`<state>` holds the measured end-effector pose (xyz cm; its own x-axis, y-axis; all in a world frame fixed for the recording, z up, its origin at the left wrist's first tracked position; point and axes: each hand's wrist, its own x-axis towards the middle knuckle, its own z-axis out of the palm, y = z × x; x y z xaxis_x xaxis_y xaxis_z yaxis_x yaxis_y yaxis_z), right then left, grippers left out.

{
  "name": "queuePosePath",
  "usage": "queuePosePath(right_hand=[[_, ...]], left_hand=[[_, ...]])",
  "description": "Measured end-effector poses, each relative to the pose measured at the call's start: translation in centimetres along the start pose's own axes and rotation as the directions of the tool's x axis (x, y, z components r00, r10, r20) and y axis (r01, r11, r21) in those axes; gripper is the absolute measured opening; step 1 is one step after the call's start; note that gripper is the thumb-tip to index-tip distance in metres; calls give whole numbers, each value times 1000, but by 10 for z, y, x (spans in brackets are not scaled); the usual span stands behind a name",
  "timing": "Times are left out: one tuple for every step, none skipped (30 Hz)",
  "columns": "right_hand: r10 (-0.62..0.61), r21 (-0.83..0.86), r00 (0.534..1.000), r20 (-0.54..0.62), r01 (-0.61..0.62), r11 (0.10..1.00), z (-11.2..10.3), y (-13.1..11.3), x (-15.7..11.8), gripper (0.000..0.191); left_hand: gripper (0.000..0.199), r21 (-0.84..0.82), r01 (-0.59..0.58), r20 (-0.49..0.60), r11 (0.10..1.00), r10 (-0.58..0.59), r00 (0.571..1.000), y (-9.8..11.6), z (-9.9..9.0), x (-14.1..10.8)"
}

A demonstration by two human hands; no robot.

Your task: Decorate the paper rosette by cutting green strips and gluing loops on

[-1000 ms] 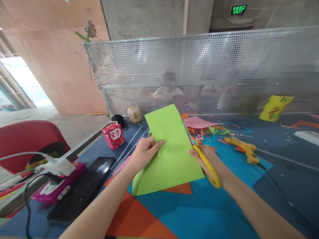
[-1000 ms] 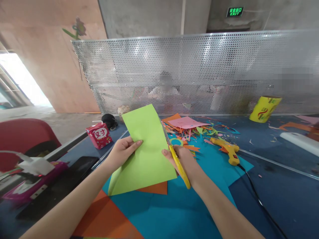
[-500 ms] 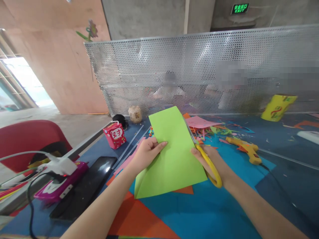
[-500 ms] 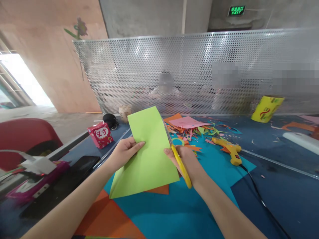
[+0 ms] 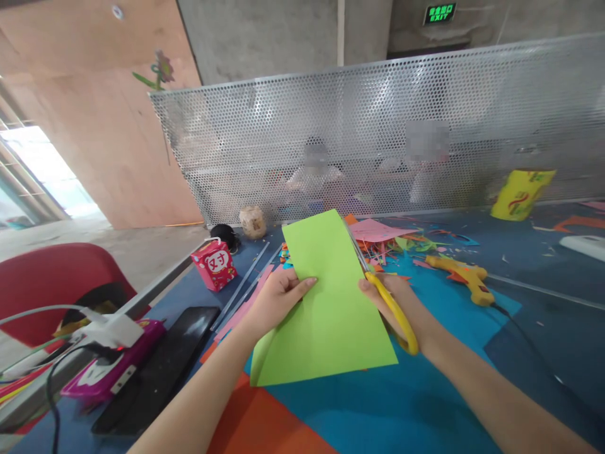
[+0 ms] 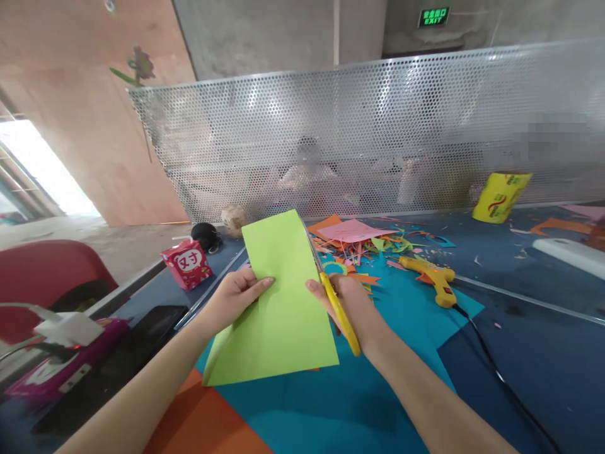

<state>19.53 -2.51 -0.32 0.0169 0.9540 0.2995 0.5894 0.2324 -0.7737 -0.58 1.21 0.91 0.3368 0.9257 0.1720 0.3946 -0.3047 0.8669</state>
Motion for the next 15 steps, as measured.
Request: queuePosePath(right_hand=[[-1,12,1000,-7,1,1000,0,0,1,40],[-5,27,1000,-15,5,1000,0,0,1,39],[-14,43,1000,-20,14,999,0,0,2,39],[-23,54,1000,-21,24,998,-1,-1,2,39],[-27,56,999,-21,28,998,-2,-1,2,39],[-24,50,1000,-20,25,998,-2,-2,2,40],[-15,43,1000,-19,16,999,-3,-3,2,41],[2,43,1000,-16,-1,999,-3,-3,2,42],[36,54,999,-8,-35,998,-3,-4,1,42],[82,81,997,5,-82,993,-3,-4,0,42],[130,121,991,21,-132,984,-2,-5,-1,42],[175,167,984,30,-177,970,-1,-5,-1,42],[209,209,977,29,-211,955,-1,-5,-2,42],[231,243,973,20,-229,943,0,-5,-2,41],[238,267,971,8,-232,936,0,-4,-1,41]], left_hand=[[33,-2,-4,16,1000,4,1000,0,0,0],[33,-5,-9,34,1000,9,999,1,1,0],[33,-10,-13,52,1000,13,999,1,1,0],[33,-17,-14,69,1000,15,998,2,1,-1],[33,-22,-13,80,1000,15,997,3,2,-1],[33,-27,-9,86,1000,12,996,4,2,-1],[33,-28,-5,85,1000,7,996,5,2,-1],[34,-28,-1,82,1000,4,997,6,3,-1],[34,-25,-1,77,1000,3,997,6,3,-1],[33,-22,-5,68,1000,7,998,6,3,-1],[33,-20,-11,60,1000,12,998,6,3,-1],[33,-20,-14,55,1000,15,998,5,3,-1],[33,-25,-13,47,1000,15,999,4,3,-1],[33,-33,-7,38,999,8,999,4,3,-1],[33,-45,4,29,999,-3,1000,3,3,0]])
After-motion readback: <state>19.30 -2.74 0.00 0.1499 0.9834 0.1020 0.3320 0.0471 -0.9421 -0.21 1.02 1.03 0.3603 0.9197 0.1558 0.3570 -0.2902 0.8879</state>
